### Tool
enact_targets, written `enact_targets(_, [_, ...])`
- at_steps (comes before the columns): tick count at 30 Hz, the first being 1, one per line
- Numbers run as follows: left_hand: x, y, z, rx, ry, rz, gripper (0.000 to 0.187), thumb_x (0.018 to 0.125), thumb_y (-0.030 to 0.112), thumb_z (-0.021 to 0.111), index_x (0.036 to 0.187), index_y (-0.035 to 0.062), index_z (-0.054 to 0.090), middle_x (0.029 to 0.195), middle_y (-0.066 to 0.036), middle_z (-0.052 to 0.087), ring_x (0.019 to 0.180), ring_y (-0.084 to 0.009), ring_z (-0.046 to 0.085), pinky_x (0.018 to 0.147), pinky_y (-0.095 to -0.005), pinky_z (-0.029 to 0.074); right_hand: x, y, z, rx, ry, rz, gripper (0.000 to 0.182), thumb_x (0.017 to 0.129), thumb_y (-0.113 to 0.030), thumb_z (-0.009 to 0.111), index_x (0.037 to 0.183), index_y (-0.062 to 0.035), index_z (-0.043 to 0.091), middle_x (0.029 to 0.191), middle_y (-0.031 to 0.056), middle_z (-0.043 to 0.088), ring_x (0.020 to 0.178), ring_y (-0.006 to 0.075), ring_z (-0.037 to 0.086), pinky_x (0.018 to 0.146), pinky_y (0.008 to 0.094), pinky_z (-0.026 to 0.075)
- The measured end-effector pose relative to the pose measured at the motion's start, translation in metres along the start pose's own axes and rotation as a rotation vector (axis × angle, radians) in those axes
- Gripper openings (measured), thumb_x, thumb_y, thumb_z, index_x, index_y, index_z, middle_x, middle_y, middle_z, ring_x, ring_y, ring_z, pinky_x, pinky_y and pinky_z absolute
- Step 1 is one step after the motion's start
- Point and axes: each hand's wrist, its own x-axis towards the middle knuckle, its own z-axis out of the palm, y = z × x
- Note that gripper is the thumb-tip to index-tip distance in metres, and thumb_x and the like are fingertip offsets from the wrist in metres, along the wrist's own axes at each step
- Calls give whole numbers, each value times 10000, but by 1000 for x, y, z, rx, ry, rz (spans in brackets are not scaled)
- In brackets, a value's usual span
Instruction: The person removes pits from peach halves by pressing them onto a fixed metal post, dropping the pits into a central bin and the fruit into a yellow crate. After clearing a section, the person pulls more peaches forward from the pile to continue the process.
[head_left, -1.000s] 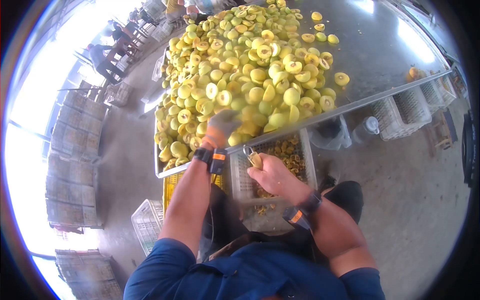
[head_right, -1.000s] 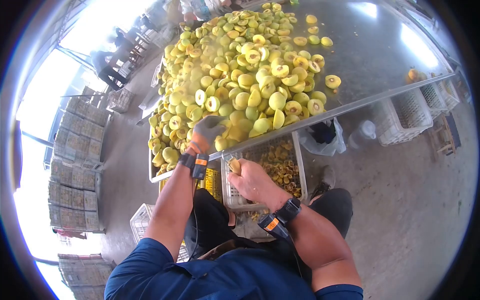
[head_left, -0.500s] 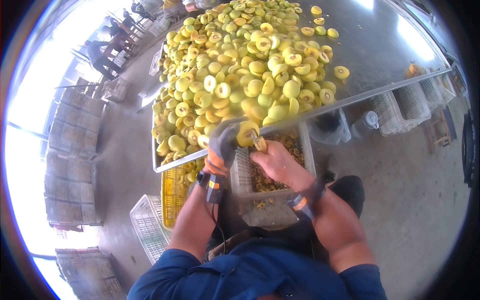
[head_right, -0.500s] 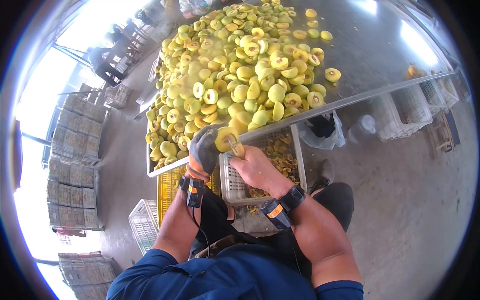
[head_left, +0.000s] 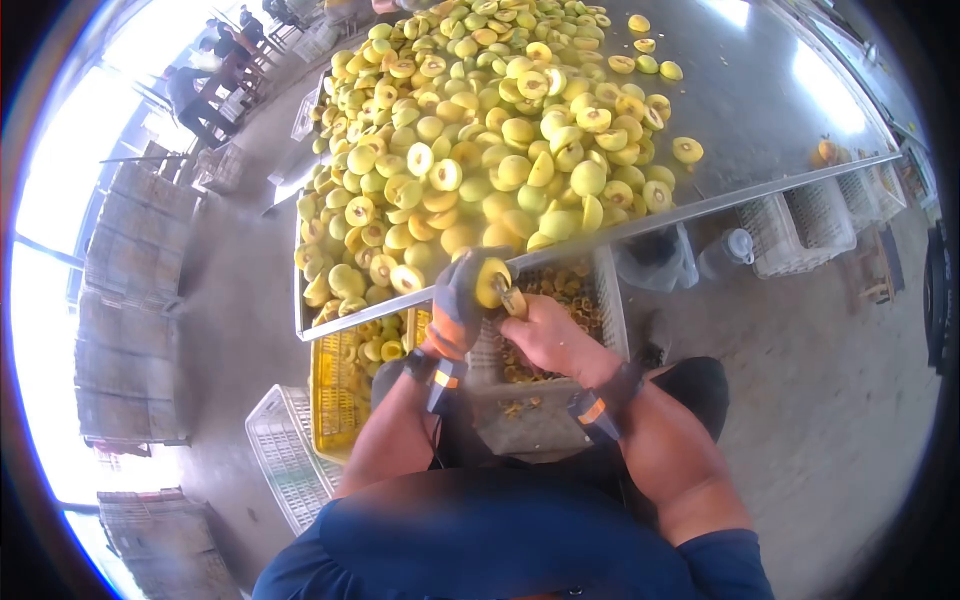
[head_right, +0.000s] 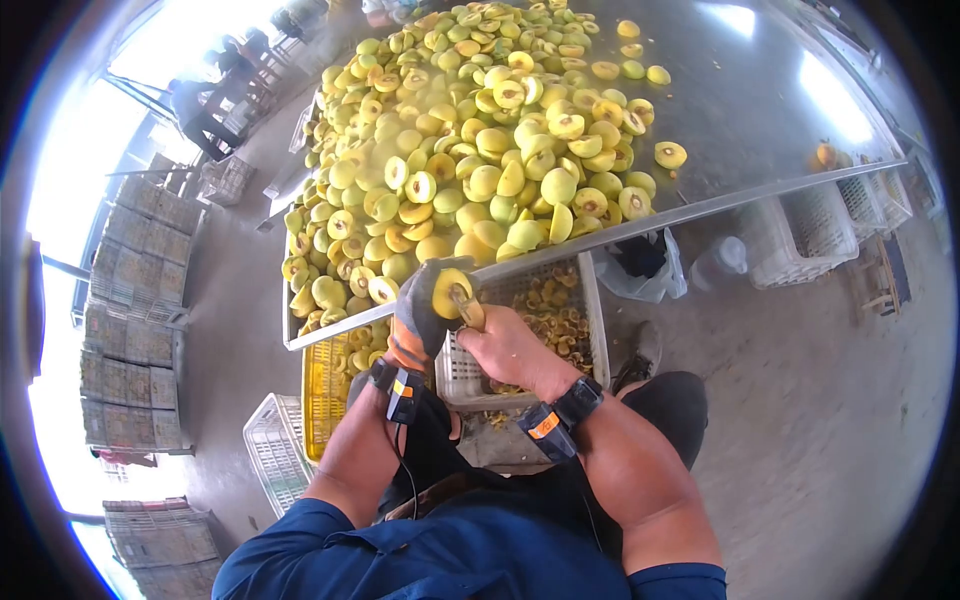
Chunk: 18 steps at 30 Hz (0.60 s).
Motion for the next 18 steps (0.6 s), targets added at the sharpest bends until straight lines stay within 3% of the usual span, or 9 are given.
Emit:
enact_targets(1, [-3,-4,1,47,22,24,324,960,66,599,1263,12,698,1088,-197,729,967,-361,715,870,-404,581,1,0,1,-38,16,-16,208,942,-164,607,945,36,663,786,200,676,720,365,640,674,456,500])
enact_targets(3, [-6,-9,7,118,86,46,293,969,71,647,1248,4,703,1126,-166,752,1005,-296,738,889,-375,590,7,11,5,-90,70,-129,199,945,-157,605,946,34,658,819,209,686,722,357,634,673,454,495])
enact_targets(5, [-8,-10,10,37,114,-7,273,980,75,659,1239,1,705,1145,-152,764,1021,-267,750,896,-364,594,20,35,11,-118,143,-327,154,965,-126,600,917,15,642,717,116,652,512,174,567,507,367,434])
enact_targets(8, [1,-2,4,-133,99,-98,264,999,74,625,1243,4,697,1141,-156,765,1010,-277,752,891,-371,596,25,33,12,-137,170,-304,154,958,-118,605,971,30,645,765,137,661,590,206,614,579,384,475])
enact_targets(11, [5,-6,-6,104,53,31,260,1044,89,566,1257,4,687,1132,-160,768,985,-273,759,887,-365,605,22,-9,6,222,-90,376,175,952,-112,612,1031,42,639,830,158,684,731,272,667,694,410,514])
enact_targets(13, [4,-9,-7,5,138,8,253,1027,72,554,1216,7,708,1046,-163,740,935,-307,738,833,-386,585,26,-6,7,283,-148,431,192,957,-113,611,1057,49,634,866,173,701,819,305,684,766,427,525])
enact_targets(15, [2,-10,-2,-141,197,-48,252,1034,68,535,1195,7,719,1010,-166,727,906,-322,729,798,-397,577,27,0,10,143,-77,259,197,963,-118,609,1060,52,629,888,184,712,865,322,696,803,438,534])
enact_targets(17, [-2,-9,1,-323,235,-138,258,1066,76,509,1196,3,719,1024,-167,727,896,-318,732,783,-398,581,29,7,19,-192,107,-152,192,972,-126,606,1040,53,622,896,192,716,870,325,703,805,445,541])
enact_targets(18, [-4,-9,1,-413,249,-183,263,1082,80,496,1197,1,719,1031,-168,727,892,-317,733,776,-399,583,29,7,21,-229,140,-95,197,974,-130,606,1038,55,624,895,197,717,885,326,705,820,447,540])
